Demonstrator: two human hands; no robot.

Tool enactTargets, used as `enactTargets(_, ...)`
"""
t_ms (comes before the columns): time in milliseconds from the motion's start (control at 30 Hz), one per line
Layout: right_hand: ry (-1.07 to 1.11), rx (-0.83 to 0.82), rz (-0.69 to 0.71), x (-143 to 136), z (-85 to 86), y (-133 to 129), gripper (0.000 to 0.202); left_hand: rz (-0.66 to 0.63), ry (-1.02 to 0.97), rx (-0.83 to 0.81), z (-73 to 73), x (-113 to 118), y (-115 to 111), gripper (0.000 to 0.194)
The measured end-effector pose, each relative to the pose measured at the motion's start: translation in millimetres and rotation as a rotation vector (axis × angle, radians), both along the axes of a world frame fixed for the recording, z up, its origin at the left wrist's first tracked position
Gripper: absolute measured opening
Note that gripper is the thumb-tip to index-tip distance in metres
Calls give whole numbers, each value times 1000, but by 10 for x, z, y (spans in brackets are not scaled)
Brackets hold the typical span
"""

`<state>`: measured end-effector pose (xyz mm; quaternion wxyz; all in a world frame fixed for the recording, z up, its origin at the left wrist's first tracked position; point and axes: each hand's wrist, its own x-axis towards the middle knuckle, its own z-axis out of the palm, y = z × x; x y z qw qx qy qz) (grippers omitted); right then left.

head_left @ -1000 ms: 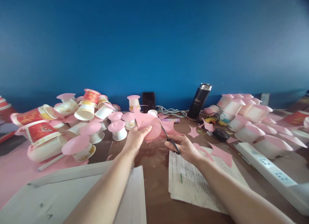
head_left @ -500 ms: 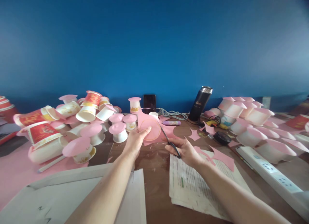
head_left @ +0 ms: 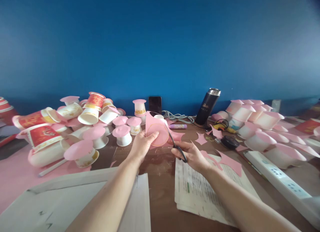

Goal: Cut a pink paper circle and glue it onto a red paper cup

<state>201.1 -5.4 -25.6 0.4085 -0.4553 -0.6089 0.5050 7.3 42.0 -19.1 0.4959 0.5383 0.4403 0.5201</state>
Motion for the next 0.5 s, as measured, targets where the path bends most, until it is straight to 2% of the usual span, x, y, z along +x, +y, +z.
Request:
enactTargets(333, 5, 4, -21, -24, 24, -6, 34, -4, -69, -7, -63, 0, 26, 42)
enactTargets(500, -6, 20, -29, -29, 46, -7, 35, -49, -164, -42, -85, 5, 48, 41)
